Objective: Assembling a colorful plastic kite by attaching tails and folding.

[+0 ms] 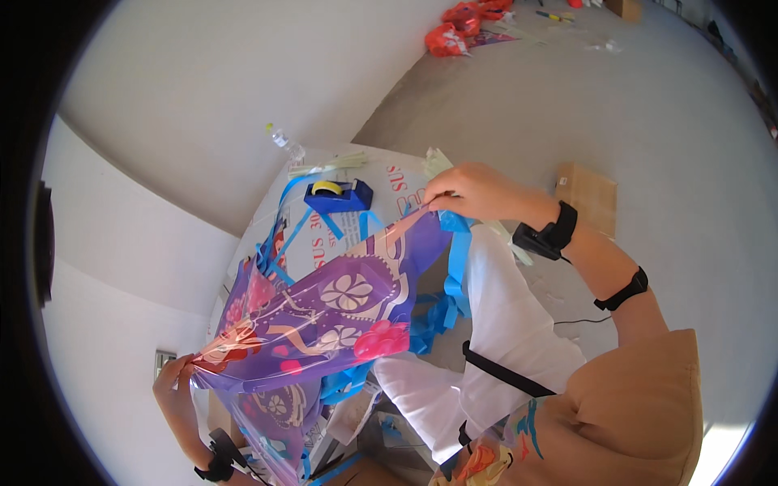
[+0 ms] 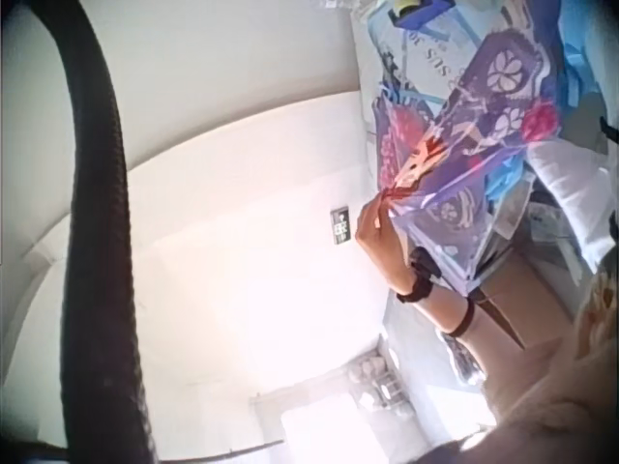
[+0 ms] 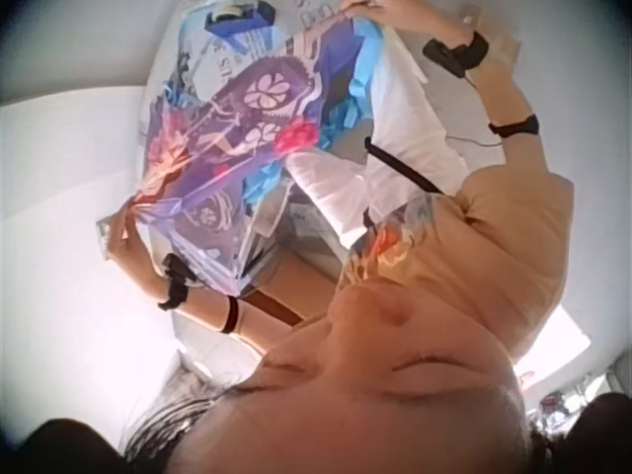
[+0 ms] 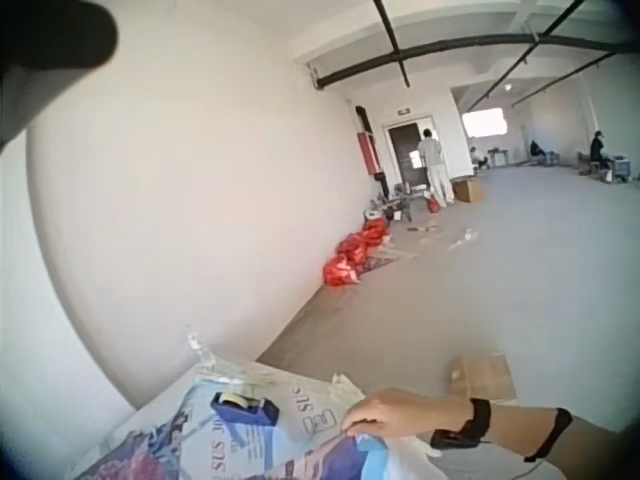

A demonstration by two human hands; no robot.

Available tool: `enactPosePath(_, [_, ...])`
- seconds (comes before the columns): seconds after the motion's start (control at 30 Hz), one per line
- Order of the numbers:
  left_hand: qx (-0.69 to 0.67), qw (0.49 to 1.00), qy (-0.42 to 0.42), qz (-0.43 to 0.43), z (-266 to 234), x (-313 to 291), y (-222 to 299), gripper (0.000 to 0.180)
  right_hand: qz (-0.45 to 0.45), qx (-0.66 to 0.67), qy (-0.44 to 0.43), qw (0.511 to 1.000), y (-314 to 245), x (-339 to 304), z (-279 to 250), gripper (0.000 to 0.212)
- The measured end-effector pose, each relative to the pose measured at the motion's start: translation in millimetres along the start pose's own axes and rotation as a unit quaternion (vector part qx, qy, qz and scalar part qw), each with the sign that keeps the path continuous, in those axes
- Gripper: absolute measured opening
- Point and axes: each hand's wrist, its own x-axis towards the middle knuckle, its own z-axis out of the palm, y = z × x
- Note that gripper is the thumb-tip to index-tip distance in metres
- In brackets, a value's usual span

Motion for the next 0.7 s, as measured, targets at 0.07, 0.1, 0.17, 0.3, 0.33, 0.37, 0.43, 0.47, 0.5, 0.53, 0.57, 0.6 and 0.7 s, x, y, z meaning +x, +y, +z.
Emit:
enactPosePath(0.07, [-0.008, 1.0, -0.005, -0.023, 3.8, -0.5, -3.0, 0.013, 0.015, 0.011, -0.021, 1.0, 8.2, 5.4, -7.0, 0.013])
enactPosePath(0.1, [-0.01, 0.999, -0.006, -0.035, 6.2, -1.2, -4.0, 0.013, 0.082, -0.043, -0.048, 0.995, 9.7, 8.6, -10.4, 0.015])
enactPosePath(0.17, [-0.018, 0.999, -0.006, -0.042, 9.8, -1.6, -6.8, 0.012, -0.039, -0.154, 0.06, 0.985, 2.1, 14.4, -5.8, 0.022])
enactPosePath(0.3, [-0.019, 0.996, -0.06, -0.059, 21.8, 8.6, -6.4, 0.013, 0.0, -0.048, 0.048, 0.998, -39.1, 26.9, 23.4, 0.037])
enactPosePath(0.33, [-0.04, 0.997, -0.062, -0.033, 25.7, 12.2, -4.5, 0.013, 0.012, -0.064, 0.012, 0.998, -47.0, 37.1, 34.3, 0.038])
enactPosePath(0.37, [-0.049, 0.997, -0.061, -0.023, 30.0, 16.3, -1.7, 0.013, -0.019, -0.073, -0.011, 0.997, -52.9, 46.6, 44.6, 0.04])
enactPosePath(0.43, [-0.066, 0.995, -0.07, -0.025, 32.9, 24.2, 4.4, 0.013, -0.08, -0.092, -0.018, 0.992, -57.9, 64.3, 61.8, 0.034])
enactPosePath(0.47, [-0.058, 0.995, -0.077, -0.033, 33.4, 28.0, 6.7, 0.013, -0.085, -0.097, -0.024, 0.991, -56.7, 71.8, 67.3, 0.03])
enactPosePath(0.5, [-0.051, 0.994, -0.085, -0.041, 34.1, 31.7, 8.1, 0.013, -0.09, -0.103, -0.031, 0.99, -54.3, 77.0, 70.6, 0.027])
enactPosePath(0.53, [-0.047, 0.994, -0.091, -0.05, 35.8, 32.8, 8.5, 0.014, -0.062, -0.121, -0.058, 0.989, -51.6, 78.5, 73.9, 0.023])
enactPosePath(0.57, [-0.049, 0.99, -0.103, -0.079, 37.8, 36.3, 7.5, 0.015, -0.093, -0.098, -0.03, 0.99, -48.5, 81.2, 76.0, 0.02])
enactPosePath(0.6, [-0.049, 0.993, -0.104, -0.039, 41.4, 38.5, 4.8, 0.015, -0.09, -0.088, -0.025, 0.992, -46.0, 83.3, 77.1, 0.017])
enactPosePath(0.7, [-0.047, 0.994, -0.1, 0.021, 58.3, 42.1, -6.6, 0.016, -0.066, -0.092, -0.035, 0.993, -41.6, 91.3, 74.8, 0.012])
